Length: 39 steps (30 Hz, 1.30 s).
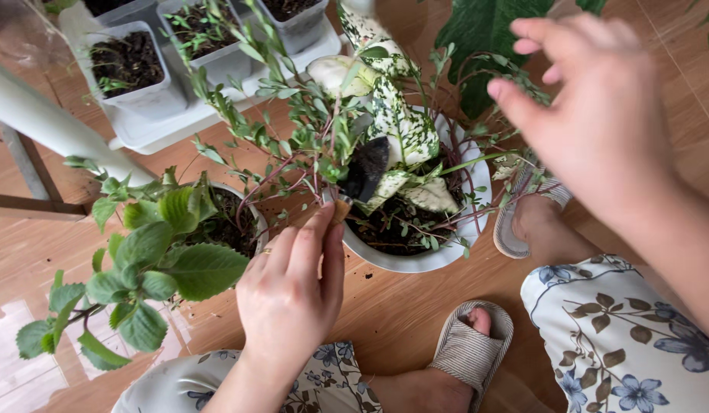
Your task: The person sits on the floor and tends to two potted plants. They use a small hand trowel to loosen soil and remove dead leaves, then spray the plants with a pump-action mister.
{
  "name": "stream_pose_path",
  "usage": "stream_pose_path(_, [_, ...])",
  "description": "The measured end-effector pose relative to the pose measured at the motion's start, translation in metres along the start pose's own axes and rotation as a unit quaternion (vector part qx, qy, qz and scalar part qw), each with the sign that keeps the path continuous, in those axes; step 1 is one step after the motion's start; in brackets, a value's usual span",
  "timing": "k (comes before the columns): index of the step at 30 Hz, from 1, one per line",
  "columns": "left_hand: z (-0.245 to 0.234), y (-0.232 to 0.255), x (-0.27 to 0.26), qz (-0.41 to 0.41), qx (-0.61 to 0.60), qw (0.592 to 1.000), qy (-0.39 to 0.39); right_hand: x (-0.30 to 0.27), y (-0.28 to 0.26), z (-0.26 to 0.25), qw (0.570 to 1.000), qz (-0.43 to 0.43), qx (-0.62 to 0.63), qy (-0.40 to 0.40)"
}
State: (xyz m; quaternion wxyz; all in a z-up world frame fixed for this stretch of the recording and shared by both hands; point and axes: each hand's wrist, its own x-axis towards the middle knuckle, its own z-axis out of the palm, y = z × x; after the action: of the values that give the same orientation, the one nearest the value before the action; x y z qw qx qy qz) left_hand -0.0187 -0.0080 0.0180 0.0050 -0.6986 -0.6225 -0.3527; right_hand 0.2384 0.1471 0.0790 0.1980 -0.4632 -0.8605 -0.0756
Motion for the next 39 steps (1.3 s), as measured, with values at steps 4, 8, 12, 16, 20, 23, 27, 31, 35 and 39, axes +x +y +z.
stream_pose_path(4, [0.001,-0.001,-0.003,0.000,-0.006,1.000,0.003,0.032,-0.044,-0.005,0.886,0.212,0.383,-0.149])
stream_pose_path(8, [0.001,0.003,-0.006,0.009,-0.009,1.000,0.003,0.035,-0.084,0.025,0.840,0.244,0.454,-0.168])
stream_pose_path(12, [-0.003,0.006,-0.008,0.010,-0.014,1.000,-0.009,0.031,-0.091,0.048,0.780,0.247,0.561,-0.125])
stream_pose_path(16, [-0.017,0.008,-0.008,0.012,-0.028,0.999,-0.014,0.029,-0.084,0.056,0.760,0.212,0.605,-0.104])
stream_pose_path(20, [-0.040,0.010,-0.009,0.012,-0.036,0.999,-0.012,0.028,-0.083,0.055,0.781,0.199,0.583,-0.107])
stream_pose_path(23, [-0.048,0.010,-0.007,0.011,-0.051,0.999,0.003,0.027,-0.084,0.053,0.788,0.197,0.572,-0.112])
stream_pose_path(27, [-0.053,0.011,-0.004,0.008,-0.051,0.999,0.002,0.026,-0.087,0.051,0.790,0.189,0.572,-0.114])
stream_pose_path(31, [-0.065,0.010,-0.005,-0.024,-0.026,0.999,-0.024,0.030,-0.081,0.047,0.765,0.197,0.592,-0.161])
stream_pose_path(35, [-0.085,0.001,-0.003,-0.076,-0.050,0.995,-0.031,0.030,-0.071,0.039,0.777,0.183,0.575,-0.180])
stream_pose_path(39, [-0.100,-0.004,0.001,-0.131,-0.053,0.990,-0.027,0.028,-0.062,0.035,0.742,0.233,0.599,-0.190])
